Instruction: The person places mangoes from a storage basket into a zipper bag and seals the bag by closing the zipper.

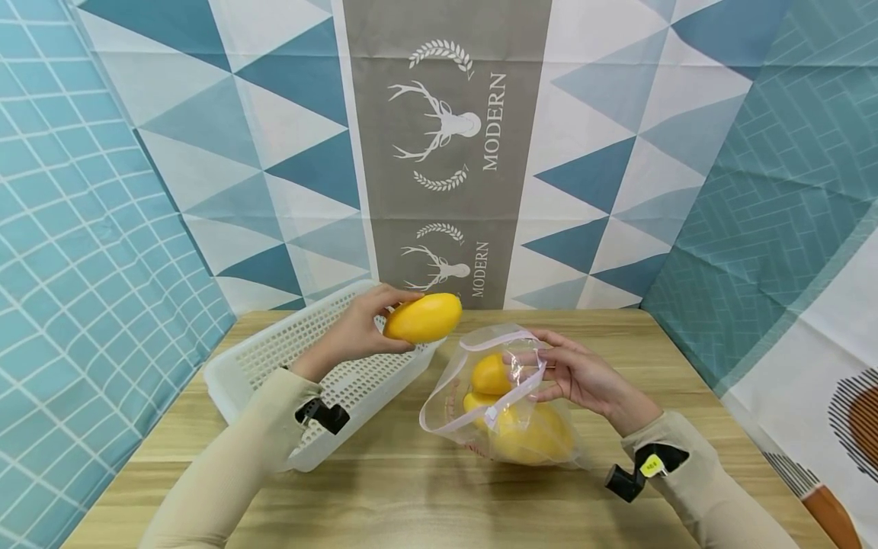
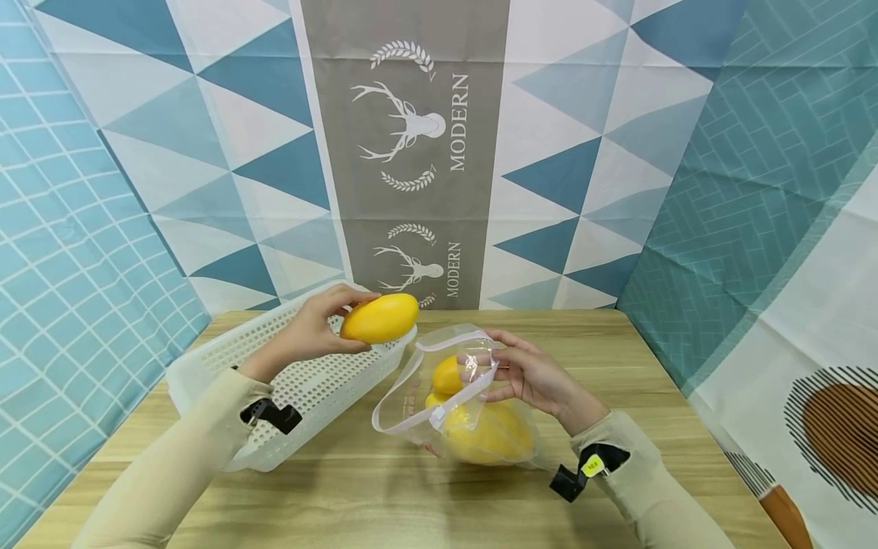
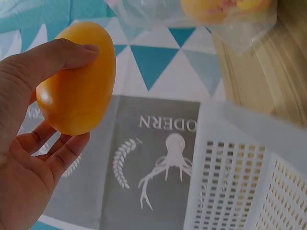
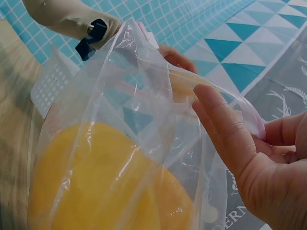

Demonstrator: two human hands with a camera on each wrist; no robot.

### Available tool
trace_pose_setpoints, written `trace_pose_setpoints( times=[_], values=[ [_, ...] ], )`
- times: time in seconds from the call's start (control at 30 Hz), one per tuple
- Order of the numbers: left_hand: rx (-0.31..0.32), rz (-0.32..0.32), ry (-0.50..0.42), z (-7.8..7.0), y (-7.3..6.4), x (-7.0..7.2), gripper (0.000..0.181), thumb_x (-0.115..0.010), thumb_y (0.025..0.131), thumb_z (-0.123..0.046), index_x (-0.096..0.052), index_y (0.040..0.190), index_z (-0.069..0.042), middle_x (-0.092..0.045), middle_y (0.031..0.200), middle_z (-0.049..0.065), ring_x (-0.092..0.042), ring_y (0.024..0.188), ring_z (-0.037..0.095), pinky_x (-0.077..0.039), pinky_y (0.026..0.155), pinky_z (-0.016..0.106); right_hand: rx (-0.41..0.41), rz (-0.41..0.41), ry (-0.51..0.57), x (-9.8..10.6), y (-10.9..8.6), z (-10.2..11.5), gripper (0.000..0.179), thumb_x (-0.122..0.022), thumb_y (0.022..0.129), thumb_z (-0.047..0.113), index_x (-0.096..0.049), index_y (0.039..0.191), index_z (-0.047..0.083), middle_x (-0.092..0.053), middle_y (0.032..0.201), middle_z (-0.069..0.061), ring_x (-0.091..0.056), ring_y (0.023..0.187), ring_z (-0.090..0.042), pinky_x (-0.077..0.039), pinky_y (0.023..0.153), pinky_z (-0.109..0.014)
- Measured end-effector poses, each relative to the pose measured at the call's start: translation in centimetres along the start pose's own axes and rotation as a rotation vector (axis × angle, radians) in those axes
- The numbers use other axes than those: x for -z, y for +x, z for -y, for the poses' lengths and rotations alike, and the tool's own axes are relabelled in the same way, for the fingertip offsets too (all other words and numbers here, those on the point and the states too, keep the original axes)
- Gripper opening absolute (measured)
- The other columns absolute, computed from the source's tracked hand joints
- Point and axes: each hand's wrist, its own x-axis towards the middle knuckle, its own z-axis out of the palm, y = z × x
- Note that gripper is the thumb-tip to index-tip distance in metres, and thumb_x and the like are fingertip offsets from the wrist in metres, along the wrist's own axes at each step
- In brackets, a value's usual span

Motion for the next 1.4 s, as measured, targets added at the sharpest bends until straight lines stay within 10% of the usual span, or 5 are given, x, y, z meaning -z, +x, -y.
trace_pose_setpoints(
  times=[0.53,1.4],
  values=[
    [-0.17,0.096,-0.046,-3.6,-1.1,-0.9,0.069,-0.09,0.067,-0.012,-0.064,0.131,-0.011,-0.061,0.113,0.002,-0.054,0.096,0.016,-0.049,0.081,0.035,-0.015,-0.019,0.004,-0.1,0.0,-0.1,0.046,-0.021,0.107,0.0,-0.05,0.14,0.014,-0.062,0.132,-0.016,-0.066,0.111,-0.031,-0.056,0.082,-0.04],
    [-0.193,0.264,0.13,-6.6,-1.8,-3.4,0.067,-0.085,0.067,-0.012,-0.064,0.13,-0.008,-0.056,0.107,0.005,-0.049,0.094,0.017,-0.046,0.08,0.028,-0.017,-0.028,-0.035,-0.2,0.1,-0.1,0.044,-0.021,0.107,0.001,-0.049,0.138,0.015,-0.064,0.129,-0.013,-0.067,0.108,-0.029,-0.057,0.081,-0.04]
  ],
)
